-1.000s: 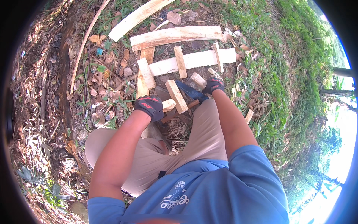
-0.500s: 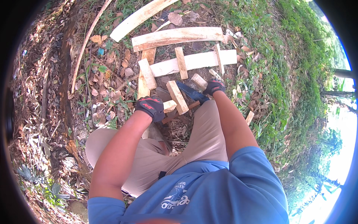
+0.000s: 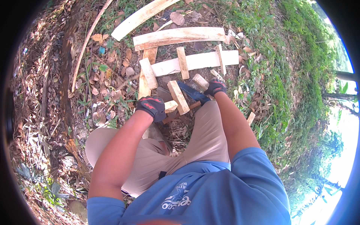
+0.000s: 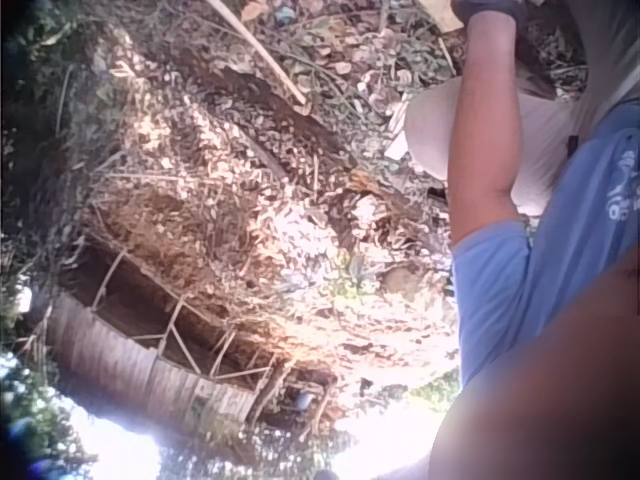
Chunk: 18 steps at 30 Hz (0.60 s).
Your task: The person picks up, turns over, and arranges wood planks on a makeshift wooden structure outdoors.
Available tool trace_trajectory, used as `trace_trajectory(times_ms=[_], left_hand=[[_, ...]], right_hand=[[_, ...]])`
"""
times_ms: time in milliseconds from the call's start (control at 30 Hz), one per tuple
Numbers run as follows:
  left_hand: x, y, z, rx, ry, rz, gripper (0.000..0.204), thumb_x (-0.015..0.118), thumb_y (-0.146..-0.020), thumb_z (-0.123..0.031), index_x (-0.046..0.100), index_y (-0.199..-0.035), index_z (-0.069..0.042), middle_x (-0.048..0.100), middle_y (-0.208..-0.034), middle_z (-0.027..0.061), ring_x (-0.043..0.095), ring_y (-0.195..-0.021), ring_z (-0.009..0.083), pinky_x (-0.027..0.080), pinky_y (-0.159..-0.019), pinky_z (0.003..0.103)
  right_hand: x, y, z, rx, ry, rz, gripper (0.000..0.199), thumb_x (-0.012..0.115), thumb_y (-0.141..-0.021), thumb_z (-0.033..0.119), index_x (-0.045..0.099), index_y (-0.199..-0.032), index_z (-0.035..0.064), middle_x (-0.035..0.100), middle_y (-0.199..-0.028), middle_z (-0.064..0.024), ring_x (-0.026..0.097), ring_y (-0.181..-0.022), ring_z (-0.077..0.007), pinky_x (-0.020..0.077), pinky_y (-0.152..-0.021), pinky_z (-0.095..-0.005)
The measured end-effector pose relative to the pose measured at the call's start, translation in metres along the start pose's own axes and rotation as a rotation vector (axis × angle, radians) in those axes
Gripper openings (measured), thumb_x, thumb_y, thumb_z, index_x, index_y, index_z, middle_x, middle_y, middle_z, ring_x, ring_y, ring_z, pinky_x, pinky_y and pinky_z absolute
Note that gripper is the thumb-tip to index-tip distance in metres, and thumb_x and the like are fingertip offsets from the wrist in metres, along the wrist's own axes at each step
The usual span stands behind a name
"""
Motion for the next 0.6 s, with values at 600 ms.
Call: trace_trajectory(times_ms=[600], left_hand=[[0.010, 0.001, 0.000, -0.044, 0.095, -0.046, 0.035, 0.067, -0.107, -0.024, 0.087, -0.135, -0.021, 0.084, -0.142, 0.0032, 0.081, -0.129, 0.0295, 0.067, -0.090, 0.051]], right_hand=[[0.026, 0.019, 0.010, 0.051, -0.034, -0.142, 0.074, 0.083, -0.098, 0.053, 0.066, -0.159, 0.0154, 0.078, -0.144, -0.0218, 0.074, -0.134, -0.0428, 0.0589, -0.112, -0.0555]])
Point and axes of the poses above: each hand's wrist, its own y-axis away from the middle knuckle, its own x-axis out of the palm, z = x × y, the point moved 3 cm from there along -y, towards the middle knuckle
